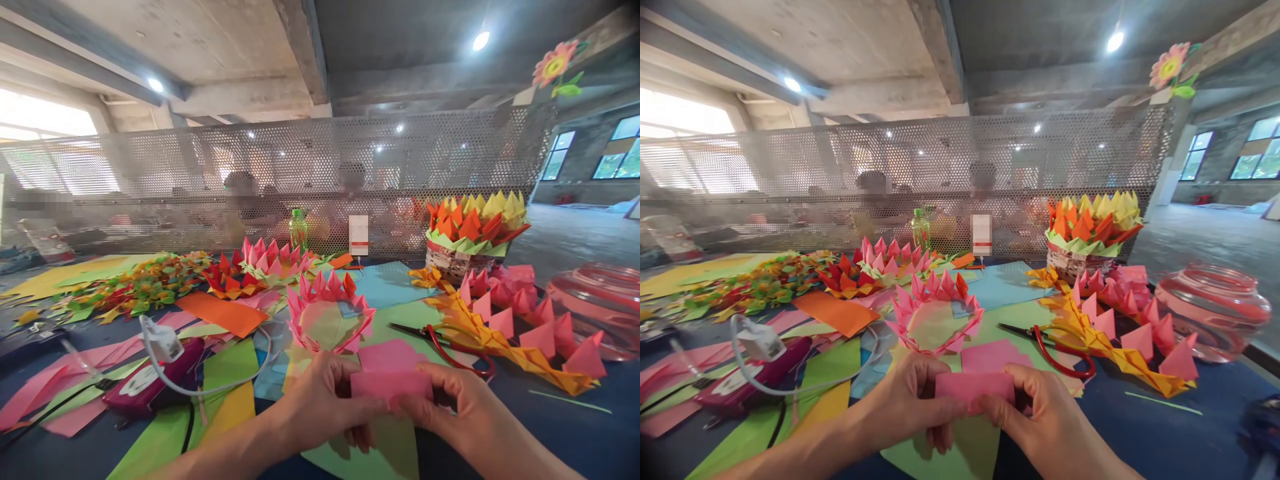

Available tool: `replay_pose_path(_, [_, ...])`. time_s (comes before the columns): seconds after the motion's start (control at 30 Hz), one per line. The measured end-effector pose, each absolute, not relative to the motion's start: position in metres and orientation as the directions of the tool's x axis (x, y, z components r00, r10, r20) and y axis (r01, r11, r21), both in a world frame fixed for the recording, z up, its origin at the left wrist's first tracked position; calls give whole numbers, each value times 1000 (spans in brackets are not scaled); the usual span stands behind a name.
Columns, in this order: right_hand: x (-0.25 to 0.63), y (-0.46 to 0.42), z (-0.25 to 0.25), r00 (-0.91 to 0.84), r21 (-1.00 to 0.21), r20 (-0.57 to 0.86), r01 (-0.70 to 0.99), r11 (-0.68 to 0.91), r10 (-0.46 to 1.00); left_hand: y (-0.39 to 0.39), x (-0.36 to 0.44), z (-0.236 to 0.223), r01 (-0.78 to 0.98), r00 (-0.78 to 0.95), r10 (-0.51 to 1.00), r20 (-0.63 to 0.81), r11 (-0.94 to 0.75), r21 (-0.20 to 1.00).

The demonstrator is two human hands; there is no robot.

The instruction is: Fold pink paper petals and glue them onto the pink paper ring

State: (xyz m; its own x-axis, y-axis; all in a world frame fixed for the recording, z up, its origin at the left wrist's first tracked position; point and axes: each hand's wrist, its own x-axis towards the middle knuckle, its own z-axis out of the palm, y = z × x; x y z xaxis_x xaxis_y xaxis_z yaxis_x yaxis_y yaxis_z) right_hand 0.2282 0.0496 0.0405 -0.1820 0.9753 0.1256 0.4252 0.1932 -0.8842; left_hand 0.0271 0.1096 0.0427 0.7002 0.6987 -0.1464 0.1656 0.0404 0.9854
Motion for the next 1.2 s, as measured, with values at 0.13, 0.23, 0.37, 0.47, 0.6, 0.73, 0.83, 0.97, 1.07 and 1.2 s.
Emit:
replay_pose_path(0.13, [232, 51, 42, -189, -892, 114, 413, 185, 975, 113, 24, 44, 144, 716, 686, -127, 34, 989])
replay_pose_path(0.23, [237, 54, 44, -163, -916, 114, 366, 167, 980, 117, 20, 45, 113, 700, 709, -78, -2, 994])
replay_pose_path(0.37, [241, 57, 43, -154, -940, 117, 302, 160, 981, 119, 17, 47, 89, 686, 726, -50, -16, 996])
replay_pose_path(0.47, [241, 58, 40, -149, -950, 111, 274, 149, 983, 118, 17, 48, 84, 691, 722, -40, -25, 996])
replay_pose_path(0.6, [240, 57, 40, -172, -963, 89, 236, 129, 981, 116, 16, 47, 98, 684, 729, -28, -54, 994])
replay_pose_path(0.73, [239, 57, 43, -176, -962, 89, 241, 130, 980, 116, 16, 46, 118, 677, 735, -34, -63, 991])
replay_pose_path(0.83, [240, 57, 43, -180, -956, 104, 252, 149, 978, 117, 16, 44, 158, 672, 739, -48, -80, 984])
replay_pose_path(0.97, [241, 57, 40, -167, -945, 118, 282, 163, 979, 116, 15, 44, 209, 669, 743, -35, -142, 968])
replay_pose_path(1.07, [241, 58, 42, -159, -924, 137, 335, 184, 978, 114, 16, 45, 214, 660, 751, -4, -182, 960])
replay_pose_path(1.2, [240, 57, 48, -75, -851, 220, 473, 229, 973, 112, 17, 50, 249, 639, 768, 30, -245, 937])
